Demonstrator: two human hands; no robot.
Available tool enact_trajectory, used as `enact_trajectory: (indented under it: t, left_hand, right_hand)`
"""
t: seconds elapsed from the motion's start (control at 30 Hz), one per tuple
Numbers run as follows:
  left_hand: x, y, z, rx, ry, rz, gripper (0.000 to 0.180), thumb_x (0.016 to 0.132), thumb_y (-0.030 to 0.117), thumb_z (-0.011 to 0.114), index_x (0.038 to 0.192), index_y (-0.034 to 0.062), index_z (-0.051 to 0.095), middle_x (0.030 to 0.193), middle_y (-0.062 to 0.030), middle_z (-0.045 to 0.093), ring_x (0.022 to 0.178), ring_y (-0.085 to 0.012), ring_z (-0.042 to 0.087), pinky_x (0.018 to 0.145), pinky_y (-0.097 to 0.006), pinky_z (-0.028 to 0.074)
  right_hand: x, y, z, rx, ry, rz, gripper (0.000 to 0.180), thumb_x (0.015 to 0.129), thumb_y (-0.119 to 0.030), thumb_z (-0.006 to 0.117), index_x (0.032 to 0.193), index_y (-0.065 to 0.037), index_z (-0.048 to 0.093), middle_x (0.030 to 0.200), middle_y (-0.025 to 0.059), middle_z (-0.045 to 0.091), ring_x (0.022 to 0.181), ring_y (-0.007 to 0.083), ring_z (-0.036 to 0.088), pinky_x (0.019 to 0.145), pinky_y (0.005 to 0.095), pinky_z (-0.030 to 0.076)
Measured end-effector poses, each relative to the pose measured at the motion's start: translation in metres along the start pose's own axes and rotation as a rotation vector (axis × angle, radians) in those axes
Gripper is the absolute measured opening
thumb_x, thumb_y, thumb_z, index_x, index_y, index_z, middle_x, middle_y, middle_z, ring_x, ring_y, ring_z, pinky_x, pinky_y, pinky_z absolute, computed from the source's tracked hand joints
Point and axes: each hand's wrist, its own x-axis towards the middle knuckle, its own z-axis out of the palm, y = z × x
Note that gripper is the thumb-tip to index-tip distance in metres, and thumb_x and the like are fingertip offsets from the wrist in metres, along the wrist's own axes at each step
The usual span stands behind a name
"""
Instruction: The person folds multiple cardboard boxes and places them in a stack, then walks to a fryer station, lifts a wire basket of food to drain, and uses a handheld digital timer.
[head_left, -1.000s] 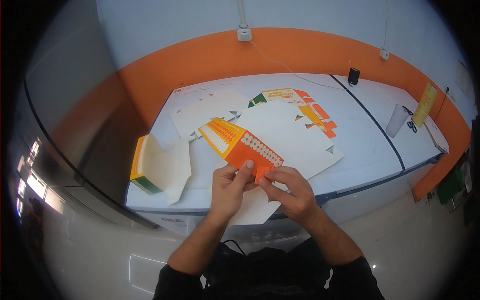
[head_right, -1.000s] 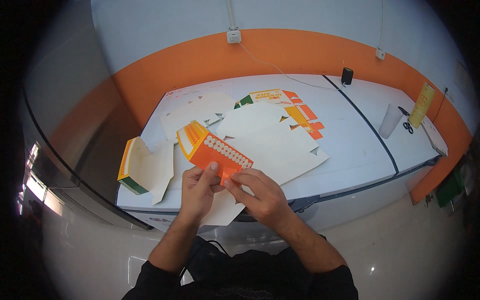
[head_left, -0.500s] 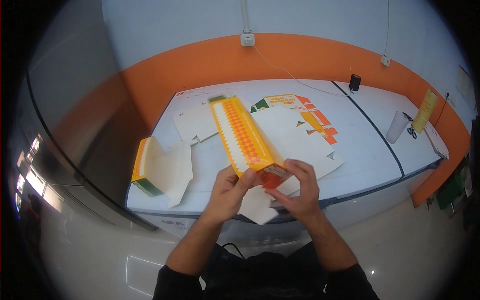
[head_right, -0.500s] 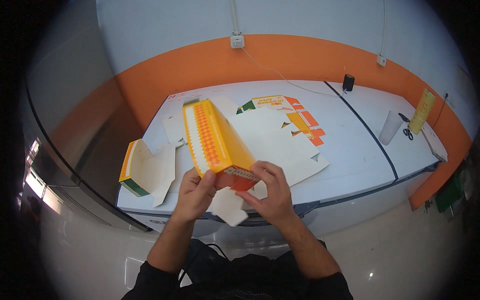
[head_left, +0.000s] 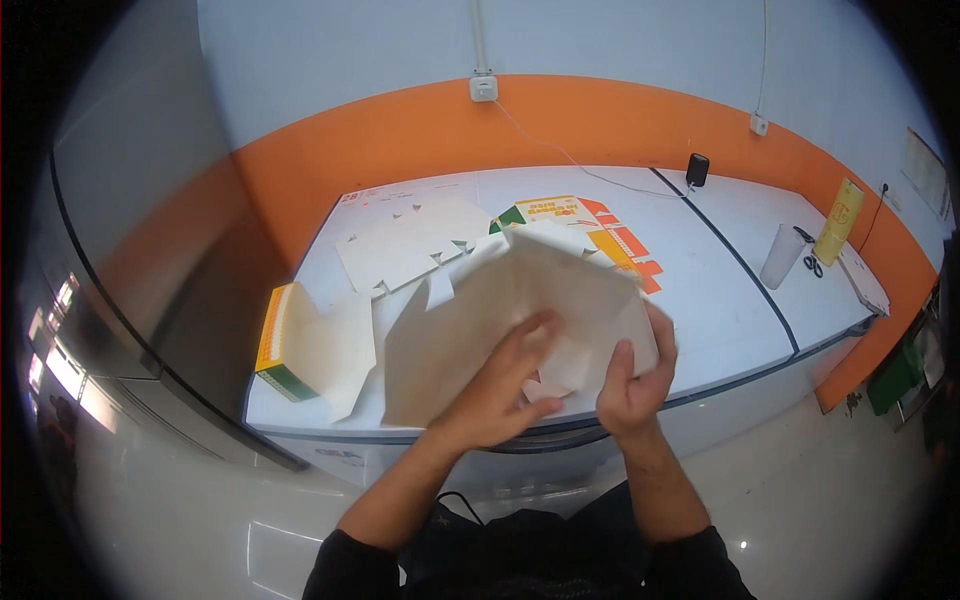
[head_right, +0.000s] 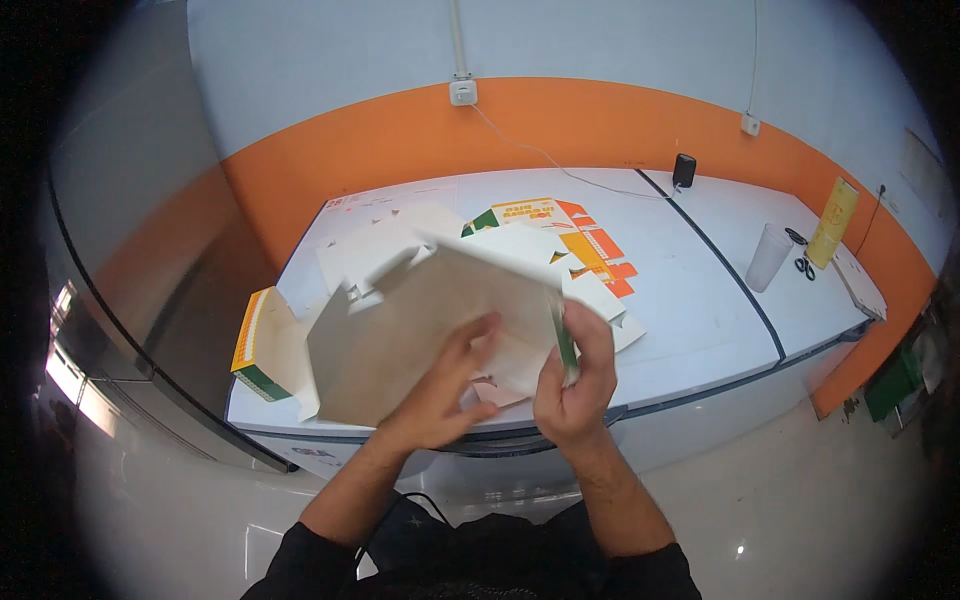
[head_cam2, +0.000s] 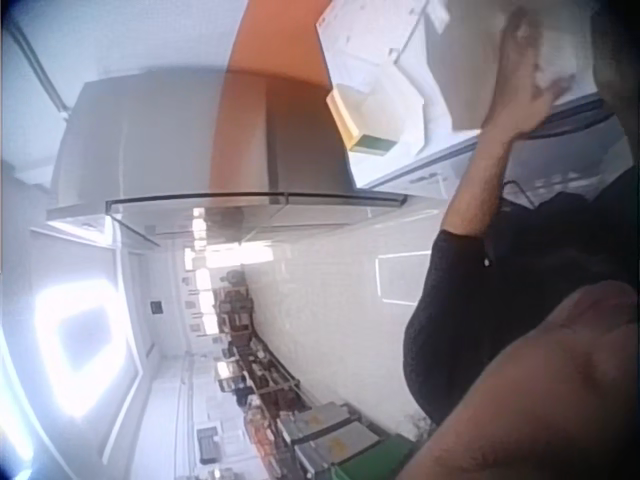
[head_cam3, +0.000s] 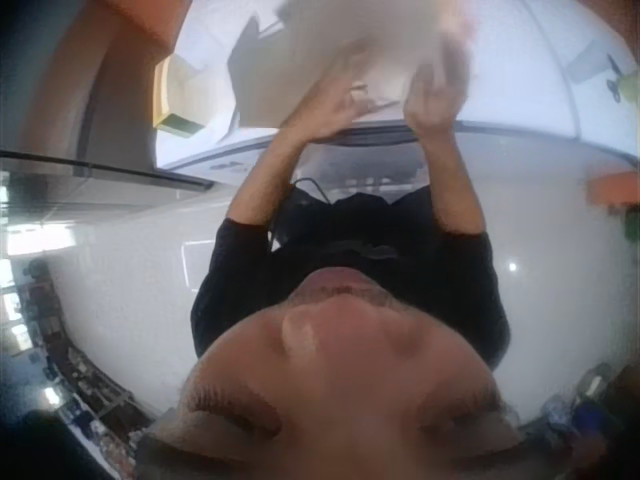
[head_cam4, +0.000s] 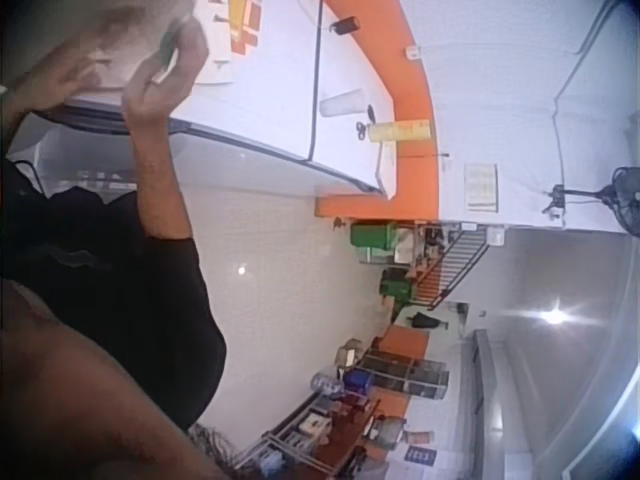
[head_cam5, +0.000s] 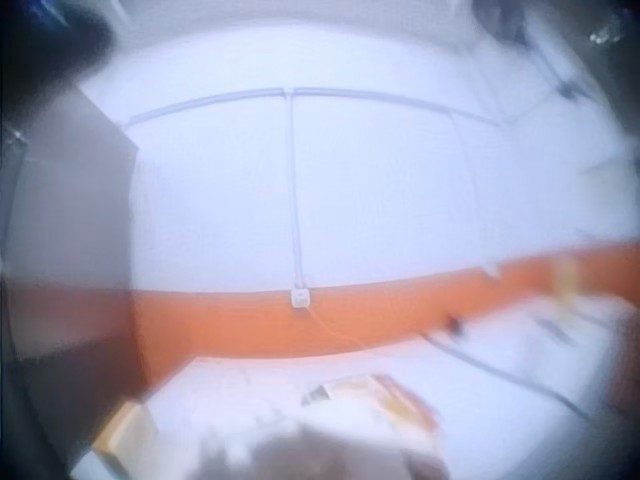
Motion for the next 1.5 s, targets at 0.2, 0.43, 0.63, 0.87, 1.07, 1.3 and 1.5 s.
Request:
enact_trajectory:
  t: [0.2, 0.43, 0.63, 0.87, 1.07, 1.3, 1.5]
  left_hand:
    - [0.005, 0.013, -0.020, -0.987, 0.379, -0.191, 0.080, 0.101, 0.052, 0.049, 0.157, 0.0067, 0.013, 0.155, -0.0138, 0.031, 0.141, -0.0260, 0.038, 0.111, -0.046, 0.038]
    - [0.007, 0.027, -0.038, -1.102, 0.567, -0.377, 0.038, 0.102, 0.022, 0.053, 0.135, 0.0023, 0.046, 0.127, -0.0102, 0.058, 0.114, -0.0213, 0.062, 0.097, -0.040, 0.052]
    - [0.006, 0.022, -0.023, -1.156, 0.571, -0.295, 0.030, 0.100, 0.010, 0.057, 0.129, 0.0021, 0.053, 0.116, -0.0098, 0.065, 0.104, -0.0207, 0.067, 0.085, -0.037, 0.060]
    - [0.002, 0.022, -0.019, -1.123, 0.630, -0.355, 0.033, 0.096, 0.004, 0.062, 0.128, 0.0011, 0.053, 0.121, -0.0124, 0.061, 0.100, -0.0191, 0.068, 0.079, -0.032, 0.062]
    - [-0.002, 0.018, -0.024, -1.109, 0.571, -0.334, 0.038, 0.095, 0.002, 0.062, 0.131, 0.0017, 0.049, 0.122, -0.0123, 0.061, 0.100, -0.0191, 0.068, 0.079, -0.033, 0.062]
    - [0.001, 0.028, -0.030, -1.221, 0.533, -0.342, 0.034, 0.096, 0.002, 0.061, 0.128, 0.0012, 0.051, 0.117, -0.0110, 0.065, 0.098, -0.0198, 0.068, 0.076, -0.034, 0.061]
    - [0.000, 0.032, -0.021, -1.067, 0.557, -0.318, 0.033, 0.096, 0.002, 0.063, 0.128, 0.0008, 0.052, 0.114, -0.0101, 0.066, 0.101, -0.0183, 0.067, 0.079, -0.034, 0.060]
  right_hand:
    - [-0.016, -0.005, 0.010, -0.090, -0.177, -0.372, 0.035, 0.075, -0.008, 0.078, 0.108, -0.019, 0.071, 0.131, 0.0168, 0.056, 0.122, 0.0392, 0.058, 0.096, 0.0457, 0.051]
    - [-0.029, -0.003, 0.017, 0.025, -0.172, -0.337, 0.038, 0.077, -0.008, 0.079, 0.112, -0.020, 0.074, 0.134, 0.0153, 0.055, 0.125, 0.0415, 0.056, 0.097, 0.0461, 0.051]
    - [-0.032, -0.006, 0.020, 0.267, -0.079, -0.186, 0.052, 0.088, 0.000, 0.066, 0.136, -0.021, 0.061, 0.136, 0.0258, 0.050, 0.128, 0.0465, 0.053, 0.105, 0.0520, 0.047]
    - [-0.011, -0.027, 0.008, -0.309, -0.173, -0.304, 0.048, 0.070, -0.007, 0.077, 0.117, -0.017, 0.075, 0.136, 0.0194, 0.058, 0.120, 0.0322, 0.060, 0.086, 0.0399, 0.046]
    - [-0.016, -0.014, 0.007, 0.008, -0.184, -0.153, 0.048, 0.075, -0.001, 0.072, 0.123, -0.011, 0.071, 0.130, 0.0223, 0.062, 0.118, 0.0333, 0.062, 0.092, 0.0403, 0.049]
    - [-0.025, -0.022, 0.009, 0.261, -0.007, 0.069, 0.052, 0.084, 0.007, 0.062, 0.133, -0.010, 0.063, 0.128, 0.0244, 0.062, 0.117, 0.0332, 0.064, 0.097, 0.0425, 0.051]
    - [-0.008, -0.028, 0.006, -0.293, -0.190, -0.353, 0.043, 0.079, -0.017, 0.080, 0.121, -0.022, 0.073, 0.137, 0.0163, 0.058, 0.120, 0.0313, 0.062, 0.091, 0.0396, 0.045]
